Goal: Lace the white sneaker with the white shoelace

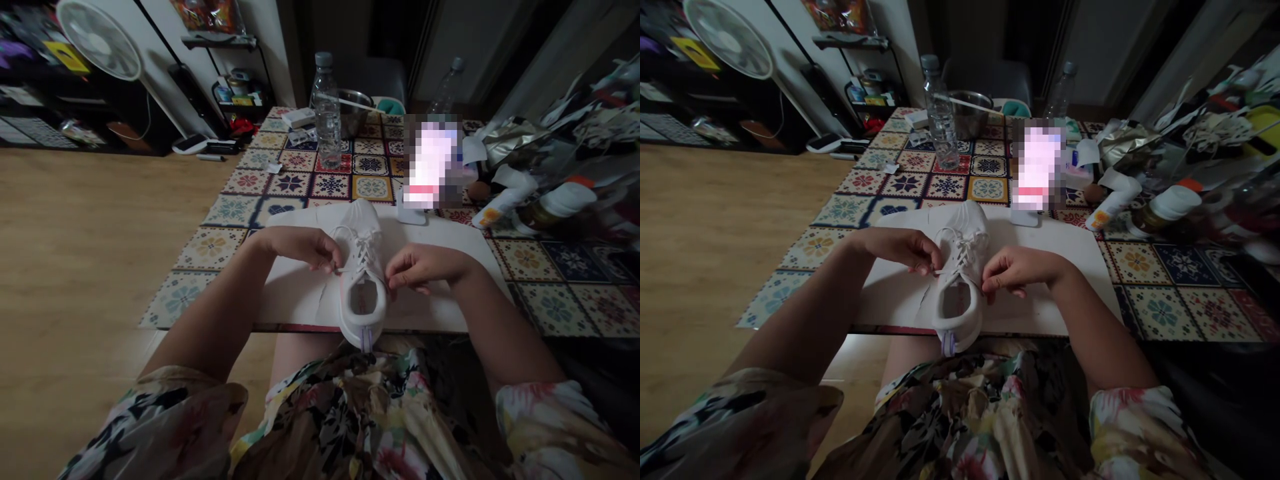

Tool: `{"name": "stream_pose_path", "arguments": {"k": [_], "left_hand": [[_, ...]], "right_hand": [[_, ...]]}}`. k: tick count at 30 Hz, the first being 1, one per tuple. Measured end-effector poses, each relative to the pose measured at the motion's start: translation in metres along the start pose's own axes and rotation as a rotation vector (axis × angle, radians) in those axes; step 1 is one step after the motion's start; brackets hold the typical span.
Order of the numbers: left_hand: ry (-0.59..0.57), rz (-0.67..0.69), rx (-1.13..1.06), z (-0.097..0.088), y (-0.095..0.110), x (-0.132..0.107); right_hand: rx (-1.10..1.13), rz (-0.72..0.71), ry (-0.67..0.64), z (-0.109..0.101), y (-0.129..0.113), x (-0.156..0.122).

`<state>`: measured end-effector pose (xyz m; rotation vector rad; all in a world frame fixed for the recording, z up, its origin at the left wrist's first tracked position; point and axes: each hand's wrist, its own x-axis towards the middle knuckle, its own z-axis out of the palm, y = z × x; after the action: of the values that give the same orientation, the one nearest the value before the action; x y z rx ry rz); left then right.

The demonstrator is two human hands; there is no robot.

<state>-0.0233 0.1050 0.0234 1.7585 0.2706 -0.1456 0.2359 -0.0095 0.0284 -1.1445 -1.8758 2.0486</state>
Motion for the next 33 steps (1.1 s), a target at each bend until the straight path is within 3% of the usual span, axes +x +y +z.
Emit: {"name": "stream_pose_path", "arguments": {"k": [4,7,12,15,18,23,29,33], "left_hand": [[0.069,0.044,0.066,-0.001,-0.001,0.002],[0.055,0.1,0.14,-0.002,0.003,0.001],[0.143,0.227,0.212,-0.004,0.014,-0.005],[0.231,0.288,0.183,0.0,0.02,-0.006],[0.265,0.299,0.06,0.008,0.022,-0.001],[0.224,0.319,-0.211,0.028,0.013,0.015],[0.428,0.396,-0.317,0.038,0.004,0.027],[0.341,0.341,-0.273,0.034,0.006,0.025]], "right_hand": [[-0.049,0.029,-0.03,0.002,0.003,0.005],[-0.122,-0.024,-0.039,0.002,0.006,0.009],[-0.118,-0.329,0.021,0.0,0.004,0.004],[-0.003,-0.546,0.156,0.001,0.002,0.002],[0.166,-0.641,0.253,0.008,0.005,0.006],[0.37,-0.631,0.278,0.024,0.009,0.021],[0.513,-0.624,0.56,0.034,0.007,0.034],[0.527,-0.492,0.509,0.036,0.005,0.034]]}}
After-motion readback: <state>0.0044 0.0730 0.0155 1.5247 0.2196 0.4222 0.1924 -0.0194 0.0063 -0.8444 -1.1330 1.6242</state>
